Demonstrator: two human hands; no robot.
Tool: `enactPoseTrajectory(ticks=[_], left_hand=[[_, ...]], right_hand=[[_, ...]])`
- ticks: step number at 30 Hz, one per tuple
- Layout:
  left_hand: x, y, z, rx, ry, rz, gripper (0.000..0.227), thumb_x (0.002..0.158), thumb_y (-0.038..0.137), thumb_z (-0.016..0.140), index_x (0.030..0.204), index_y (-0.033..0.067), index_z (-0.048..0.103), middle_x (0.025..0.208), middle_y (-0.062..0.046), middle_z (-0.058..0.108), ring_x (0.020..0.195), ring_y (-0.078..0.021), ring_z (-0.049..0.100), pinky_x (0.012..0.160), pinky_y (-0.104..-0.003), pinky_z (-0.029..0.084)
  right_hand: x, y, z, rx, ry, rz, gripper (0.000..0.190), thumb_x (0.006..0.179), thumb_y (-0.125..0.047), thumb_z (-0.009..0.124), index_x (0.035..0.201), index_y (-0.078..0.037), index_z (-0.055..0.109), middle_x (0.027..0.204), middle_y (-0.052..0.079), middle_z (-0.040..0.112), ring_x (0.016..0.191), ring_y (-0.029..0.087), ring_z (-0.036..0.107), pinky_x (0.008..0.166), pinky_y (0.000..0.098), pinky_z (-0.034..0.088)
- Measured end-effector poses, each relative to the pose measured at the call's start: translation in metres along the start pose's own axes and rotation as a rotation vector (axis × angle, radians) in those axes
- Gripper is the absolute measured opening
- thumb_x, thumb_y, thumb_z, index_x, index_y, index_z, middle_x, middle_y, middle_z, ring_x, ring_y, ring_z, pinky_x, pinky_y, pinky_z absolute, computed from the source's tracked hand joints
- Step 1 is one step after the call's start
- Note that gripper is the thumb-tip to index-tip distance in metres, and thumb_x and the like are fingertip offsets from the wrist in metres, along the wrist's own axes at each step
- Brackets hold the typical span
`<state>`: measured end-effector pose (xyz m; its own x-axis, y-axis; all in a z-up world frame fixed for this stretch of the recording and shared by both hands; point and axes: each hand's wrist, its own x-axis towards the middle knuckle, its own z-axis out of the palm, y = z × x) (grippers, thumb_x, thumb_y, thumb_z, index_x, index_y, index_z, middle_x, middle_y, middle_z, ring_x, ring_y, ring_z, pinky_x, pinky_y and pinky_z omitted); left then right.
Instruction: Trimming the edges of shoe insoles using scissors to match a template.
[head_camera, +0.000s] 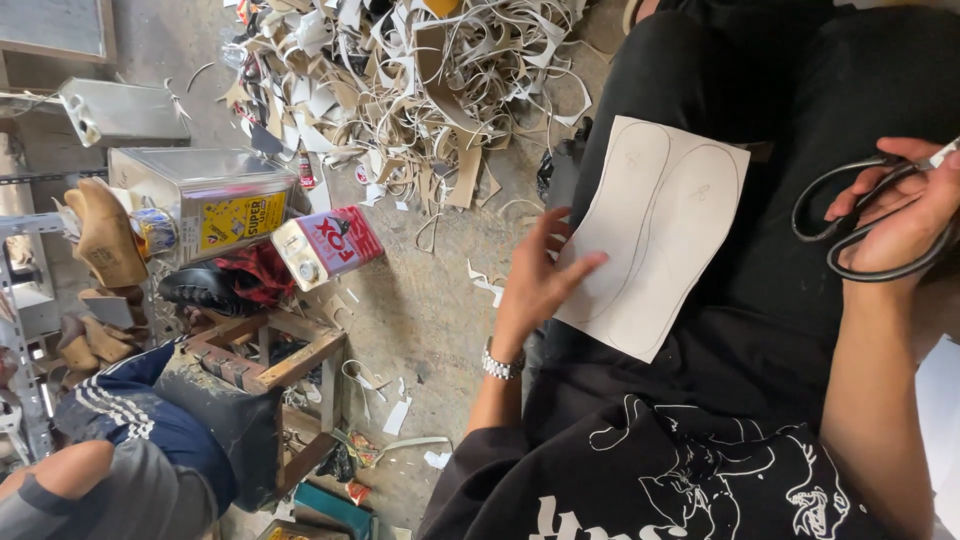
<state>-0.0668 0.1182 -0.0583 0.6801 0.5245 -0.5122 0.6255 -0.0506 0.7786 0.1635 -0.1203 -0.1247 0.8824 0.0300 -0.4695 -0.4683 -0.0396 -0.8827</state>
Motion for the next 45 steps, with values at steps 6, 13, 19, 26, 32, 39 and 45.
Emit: enactPoseTrajectory(ticks=[6, 13, 19, 26, 32, 39, 45], left_hand=[[-0.002, 0.026, 0.001, -0.227, -0.259, 0.029, 0.030, 0.087, 0.024, 0.077, 0.105, 0.0077, 0.059, 0.098, -0.001, 0.063, 0.086, -0.0128, 0.059, 0.075, -0.027, 0.049], [0.025, 0.038, 0.031, -0.462, 0.064, 0.385, 0.040, 0.099, 0.024, 0.070, 0.134, 0.0111, 0.054, 0.129, -0.005, 0.063, 0.118, -0.0180, 0.058, 0.107, -0.032, 0.047], [0.042, 0.075, 0.066, -0.636, 0.399, 0.554, 0.044, 0.096, 0.019, 0.075, 0.132, 0.0152, 0.050, 0.120, -0.006, 0.066, 0.104, -0.0153, 0.065, 0.092, -0.029, 0.056], [0.032, 0.081, 0.087, -0.522, 0.427, 0.674, 0.042, 0.100, 0.017, 0.070, 0.132, 0.0152, 0.042, 0.108, -0.006, 0.061, 0.088, -0.0142, 0.060, 0.078, -0.028, 0.052], [0.029, 0.077, 0.098, -0.518, 0.452, 0.717, 0.041, 0.102, 0.013, 0.068, 0.133, 0.0138, 0.041, 0.108, -0.006, 0.060, 0.086, -0.0142, 0.060, 0.076, -0.029, 0.051], [0.030, 0.077, 0.103, -0.561, 0.389, 0.738, 0.041, 0.104, 0.011, 0.066, 0.137, 0.0136, 0.041, 0.108, -0.007, 0.062, 0.087, -0.0148, 0.061, 0.077, -0.029, 0.053], [0.030, 0.079, 0.102, -0.548, 0.394, 0.740, 0.042, 0.104, 0.013, 0.066, 0.138, 0.0126, 0.041, 0.115, -0.009, 0.062, 0.094, -0.0165, 0.064, 0.082, -0.030, 0.056]], right_hand=[[-0.010, -0.006, -0.001, -0.139, -0.100, -0.030, 0.087, 0.087, -0.079, 0.026, 0.137, -0.020, 0.066, 0.081, 0.001, 0.056, 0.062, 0.013, 0.059, 0.061, 0.0205, 0.051], [-0.104, -0.029, -0.042, -0.540, -0.462, -0.400, 0.073, 0.115, -0.049, 0.038, 0.146, 0.013, 0.060, 0.105, 0.018, 0.065, 0.090, 0.030, 0.070, 0.075, 0.0293, 0.049], [-0.154, -0.015, -0.047, -0.739, -0.632, -0.154, 0.028, 0.091, -0.031, 0.065, 0.109, -0.009, 0.068, 0.109, 0.003, 0.073, 0.081, 0.015, 0.073, 0.093, 0.0331, 0.059], [-0.151, -0.020, -0.025, -0.606, -0.634, -0.213, 0.058, 0.086, -0.061, 0.053, 0.113, -0.010, 0.067, 0.085, -0.001, 0.060, 0.075, 0.011, 0.060, 0.071, 0.0266, 0.050], [-0.145, -0.026, -0.018, -0.660, -0.603, -0.312, 0.063, 0.086, -0.068, 0.048, 0.105, -0.010, 0.064, 0.077, -0.001, 0.054, 0.065, 0.012, 0.054, 0.067, 0.0281, 0.046], [-0.155, -0.043, -0.018, -0.806, -0.504, -0.236, 0.068, 0.081, -0.074, 0.043, 0.087, -0.008, 0.061, 0.063, 0.003, 0.054, 0.052, 0.016, 0.050, 0.058, 0.0301, 0.045], [-0.154, -0.032, -0.027, -0.764, -0.490, -0.435, 0.052, 0.088, -0.054, 0.059, 0.090, -0.003, 0.066, 0.065, 0.003, 0.061, 0.056, 0.013, 0.060, 0.061, 0.0246, 0.052]])
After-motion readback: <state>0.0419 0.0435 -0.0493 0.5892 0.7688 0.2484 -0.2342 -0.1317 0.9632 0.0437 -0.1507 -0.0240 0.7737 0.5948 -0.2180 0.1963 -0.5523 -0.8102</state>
